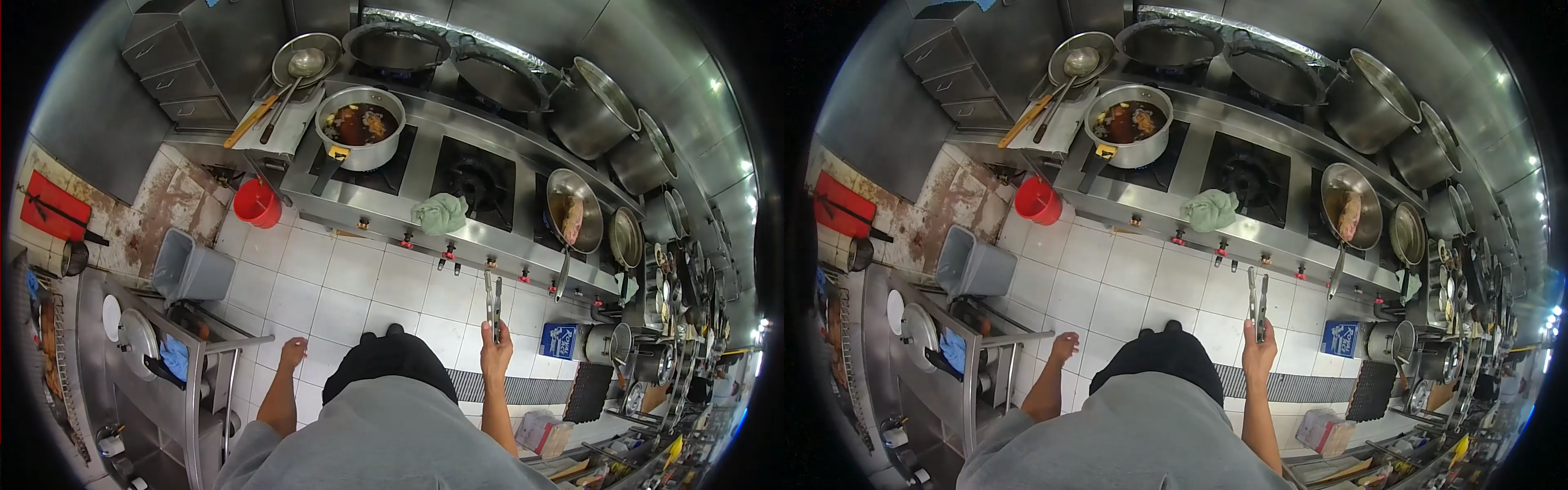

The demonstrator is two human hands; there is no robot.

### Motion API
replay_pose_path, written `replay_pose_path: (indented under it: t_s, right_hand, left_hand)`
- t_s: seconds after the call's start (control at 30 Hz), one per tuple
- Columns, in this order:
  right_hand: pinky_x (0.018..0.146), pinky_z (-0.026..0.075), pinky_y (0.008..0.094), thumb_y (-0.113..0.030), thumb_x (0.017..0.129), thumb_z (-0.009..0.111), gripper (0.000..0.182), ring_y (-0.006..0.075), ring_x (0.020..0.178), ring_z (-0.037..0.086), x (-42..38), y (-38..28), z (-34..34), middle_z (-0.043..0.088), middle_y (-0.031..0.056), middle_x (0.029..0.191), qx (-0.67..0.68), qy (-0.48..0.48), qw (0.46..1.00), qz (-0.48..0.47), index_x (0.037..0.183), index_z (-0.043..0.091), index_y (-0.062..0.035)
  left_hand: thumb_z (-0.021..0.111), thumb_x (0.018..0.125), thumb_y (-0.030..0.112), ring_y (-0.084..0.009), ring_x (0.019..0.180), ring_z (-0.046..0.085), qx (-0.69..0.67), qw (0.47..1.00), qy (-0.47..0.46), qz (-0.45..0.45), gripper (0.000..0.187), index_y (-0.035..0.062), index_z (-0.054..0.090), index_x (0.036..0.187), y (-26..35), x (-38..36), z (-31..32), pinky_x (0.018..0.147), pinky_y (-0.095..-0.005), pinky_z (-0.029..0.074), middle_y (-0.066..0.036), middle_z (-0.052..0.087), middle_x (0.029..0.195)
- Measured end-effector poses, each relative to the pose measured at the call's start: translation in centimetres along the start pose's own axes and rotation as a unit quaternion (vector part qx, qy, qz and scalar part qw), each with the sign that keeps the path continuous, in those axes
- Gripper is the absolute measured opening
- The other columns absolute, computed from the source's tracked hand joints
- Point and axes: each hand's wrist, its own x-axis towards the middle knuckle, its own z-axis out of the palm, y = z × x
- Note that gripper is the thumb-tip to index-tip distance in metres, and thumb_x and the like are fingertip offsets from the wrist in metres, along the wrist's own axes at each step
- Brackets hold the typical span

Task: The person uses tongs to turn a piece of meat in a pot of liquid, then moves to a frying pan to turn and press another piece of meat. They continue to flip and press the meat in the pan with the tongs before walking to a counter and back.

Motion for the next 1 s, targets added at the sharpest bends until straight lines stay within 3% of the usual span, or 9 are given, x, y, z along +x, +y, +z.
replay_pose_path:
  t_s: [0.2, 0.27, 0.47, 0.53, 0.6, 0.7, 0.77, 0.87, 1.0]
  right_hand:
    - [0.070, 0.047, 0.0337, -0.037, 0.081, 0.067, 0.056, 0.0226, 0.073, 0.060, 3.6, -3.6, 3.2, 0.064, 0.0153, 0.082, -0.077, -0.028, 0.992, -0.096, 0.117, 0.054, 0.0035]
    - [0.069, 0.047, 0.0363, -0.037, 0.080, 0.068, 0.053, 0.0283, 0.072, 0.061, 5.2, -7.9, 4.9, 0.063, 0.0176, 0.081, -0.114, -0.050, 0.988, -0.095, 0.114, 0.056, 0.0012]
    - [0.070, 0.048, 0.0425, -0.039, 0.077, 0.068, 0.051, 0.0367, 0.078, 0.062, 11.1, -20.8, 12.7, 0.064, 0.0194, 0.084, -0.200, -0.030, 0.918, -0.341, 0.109, 0.059, -0.0006]
    - [0.071, 0.049, 0.0434, -0.039, 0.076, 0.067, 0.048, 0.0381, 0.082, 0.062, 13.4, -24.8, 16.4, 0.064, 0.0209, 0.087, -0.263, -0.029, 0.891, -0.370, 0.104, 0.061, -0.0002]
    - [0.073, 0.050, 0.0438, -0.039, 0.076, 0.066, 0.046, 0.0365, 0.085, 0.063, 15.9, -28.5, 20.4, 0.064, 0.0206, 0.089, -0.371, -0.077, 0.861, -0.338, 0.099, 0.062, 0.0007]
    - [0.076, 0.051, 0.0417, -0.042, 0.077, 0.064, 0.044, 0.0331, 0.088, 0.064, 19.2, -31.8, 26.6, 0.065, 0.0178, 0.090, -0.480, -0.108, 0.816, -0.303, 0.093, 0.064, -0.0002]
    - [0.081, 0.051, 0.0419, -0.043, 0.079, 0.062, 0.047, 0.0345, 0.092, 0.064, 21.4, -32.4, 30.5, 0.066, 0.0177, 0.095, -0.539, -0.113, 0.759, -0.347, 0.102, 0.064, -0.0018]
    - [0.084, 0.050, 0.0395, -0.040, 0.080, 0.060, 0.045, 0.0315, 0.099, 0.063, 22.3, -34.6, 34.7, 0.065, 0.0163, 0.104, -0.590, -0.167, 0.747, -0.255, 0.105, 0.064, -0.0027]
    - [0.085, 0.050, 0.0380, -0.036, 0.081, 0.060, 0.043, 0.0307, 0.103, 0.061, 23.8, -34.7, 38.0, 0.064, 0.0163, 0.110, -0.626, -0.176, 0.724, -0.230, 0.108, 0.063, -0.0033]
  left_hand:
    - [0.060, 0.085, 0.020, -0.0156, 0.070, 0.060, 0.004, 0.998, -0.034, -0.045, 0.028, -0.0011, 0.060, 0.103, -0.6, -3.6, 0.1, 0.059, -0.0300, 0.054, -0.009, 0.063, 0.080]
    - [0.056, 0.084, 0.027, -0.0174, 0.064, 0.062, -0.012, 0.999, -0.011, -0.041, 0.030, 0.0101, 0.059, 0.109, -3.1, -3.4, -1.3, 0.049, -0.0284, 0.042, -0.007, 0.065, 0.087]
    - [0.055, 0.087, 0.030, -0.0215, 0.067, 0.063, -0.005, 0.988, -0.004, -0.153, 0.034, 0.0098, 0.056, 0.114, -7.5, -2.2, -4.7, 0.055, -0.0357, 0.045, -0.009, 0.065, 0.088]
    - [0.053, 0.089, 0.033, -0.0218, 0.069, 0.064, -0.008, 0.984, -0.034, -0.175, 0.032, 0.0125, 0.057, 0.114, -8.8, -0.6, -5.5, 0.057, -0.0384, 0.047, -0.008, 0.065, 0.087]
    - [0.053, 0.087, 0.024, -0.0156, 0.056, 0.061, -0.052, 0.985, -0.033, -0.164, 0.024, 0.0104, 0.061, 0.105, -7.2, 0.0, -6.4, 0.039, -0.0242, 0.037, -0.005, 0.064, 0.075]
    - [0.054, 0.087, 0.026, -0.0166, 0.057, 0.062, -0.058, 0.988, -0.053, -0.135, 0.028, 0.0089, 0.060, 0.109, -7.4, 4.7, -9.1, 0.042, -0.0271, 0.040, -0.006, 0.065, 0.078]
    - [0.056, 0.087, 0.028, -0.0169, 0.060, 0.063, -0.074, 0.992, -0.025, -0.099, 0.032, 0.0066, 0.058, 0.111, -5.1, 5.4, -10.8, 0.043, -0.0274, 0.042, -0.008, 0.066, 0.081]
    - [0.052, 0.089, 0.033, -0.0176, 0.070, 0.062, -0.091, 0.991, -0.011, -0.096, 0.036, 0.0087, 0.054, 0.115, -0.2, 6.1, -13.9, 0.057, -0.0303, 0.044, -0.008, 0.064, 0.093]
    - [0.054, 0.089, 0.034, -0.0174, 0.070, 0.062, -0.111, 0.991, -0.009, -0.068, 0.038, 0.0092, 0.053, 0.117, 1.0, 8.6, -16.9, 0.057, -0.0311, 0.044, -0.007, 0.064, 0.093]
